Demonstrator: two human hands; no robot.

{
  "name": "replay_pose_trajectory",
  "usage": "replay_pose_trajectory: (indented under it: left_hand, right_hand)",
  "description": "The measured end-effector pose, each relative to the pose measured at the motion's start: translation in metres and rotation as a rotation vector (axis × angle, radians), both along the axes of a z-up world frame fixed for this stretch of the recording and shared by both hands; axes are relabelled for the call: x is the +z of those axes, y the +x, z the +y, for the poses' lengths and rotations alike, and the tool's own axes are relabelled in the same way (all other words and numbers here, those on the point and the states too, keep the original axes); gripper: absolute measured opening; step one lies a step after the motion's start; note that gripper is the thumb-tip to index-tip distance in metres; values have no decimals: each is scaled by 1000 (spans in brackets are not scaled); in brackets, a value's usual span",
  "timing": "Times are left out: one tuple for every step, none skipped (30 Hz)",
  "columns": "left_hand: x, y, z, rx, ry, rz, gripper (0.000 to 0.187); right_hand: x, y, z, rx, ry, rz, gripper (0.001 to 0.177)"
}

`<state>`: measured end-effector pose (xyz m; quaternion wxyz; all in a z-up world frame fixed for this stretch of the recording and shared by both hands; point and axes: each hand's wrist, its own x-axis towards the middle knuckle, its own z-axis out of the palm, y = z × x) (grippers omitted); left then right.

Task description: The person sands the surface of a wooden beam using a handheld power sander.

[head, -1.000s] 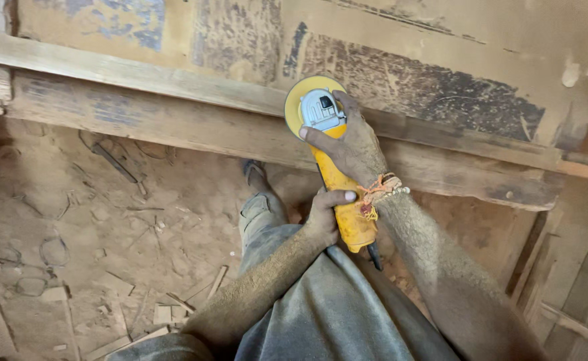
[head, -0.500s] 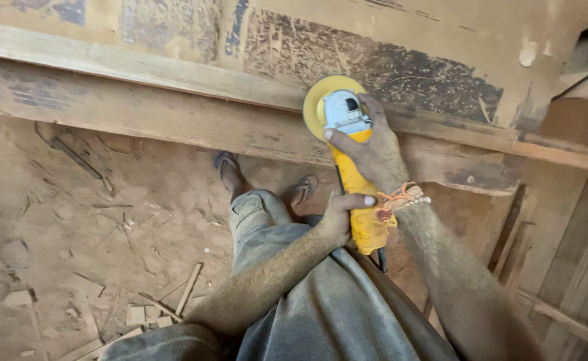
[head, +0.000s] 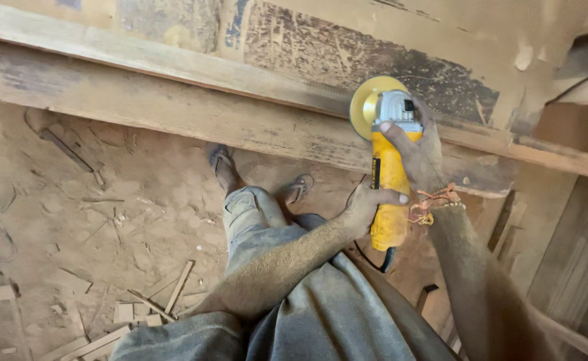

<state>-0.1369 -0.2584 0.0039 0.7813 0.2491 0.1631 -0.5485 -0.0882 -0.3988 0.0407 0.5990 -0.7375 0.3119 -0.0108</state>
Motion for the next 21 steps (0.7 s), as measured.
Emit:
replay_pose_trajectory:
  left_hand:
    - [-1, 5, 5, 24, 6, -32, 34]
    - [-3, 10, 11, 45, 14, -26, 33]
    - [-4, 14, 17, 65, 21, -20, 32]
    - [-6, 19, 24, 90, 30, -17, 31]
    - [-8, 26, 32, 138, 22, -33, 31]
    - [-11, 33, 40, 187, 12, -48, 31]
    - [-13, 40, 49, 235, 3, -63, 32]
    - [-14, 46, 60, 251, 15, -52, 32]
    - [-14, 53, 75, 268, 27, -40, 32]
    - [-13, 60, 90, 286, 39, -26, 33]
    - [-11, 68, 105, 318, 37, -18, 34]
    - [-9, 78, 121, 354, 38, -13, 36]
    - [-5, 90, 138, 389, 38, -8, 38]
    - [-1, 100, 156, 425, 55, -5, 39]
    - [2, 112, 174, 462, 72, -2, 40]
    - [6, 122, 192, 494, 88, 5, 42]
    - [9, 132, 212, 527, 103, -13, 42]
    - [11, 142, 234, 554, 115, -32, 43]
    - [11, 152, 254, 580, 127, -51, 43]
    - [11, 159, 272, 597, 97, 32, 43]
    - [9, 165, 288, 613, 67, 114, 42]
  right_hand:
    - [-1, 8, 5, -7, 32, -8, 90]
    - [0, 16, 11, 45, -44, -14, 88]
    - [1, 26, 19, 98, -119, -21, 86]
    - [4, 37, 28, 154, -193, -31, 85]
    - [7, 47, 40, 151, -133, -9, 86]
    - [10, 58, 55, 149, -74, 16, 87]
    - [12, 70, 70, 148, -16, 42, 88]
    - [14, 82, 84, 201, -78, 17, 87]
    - [16, 94, 100, 255, -140, -9, 87]
    - [16, 105, 115, 309, -201, -36, 87]
    - [17, 118, 132, 339, -179, -43, 87]
    - [15, 132, 152, 372, -155, -54, 87]
    - [15, 147, 173, 404, -131, -65, 87]
    - [17, 160, 194, 445, -158, -75, 87]
    - [20, 172, 215, 487, -184, -86, 87]
    - [24, 184, 237, 524, -213, -94, 87]
    - [27, 197, 259, 562, -183, -76, 90]
    - [31, 211, 282, 594, -156, -59, 93]
    - [35, 225, 305, 626, -129, -42, 96]
    - [38, 236, 327, 656, -168, -3, 97]
    - [41, 246, 348, 686, -207, 36, 98]
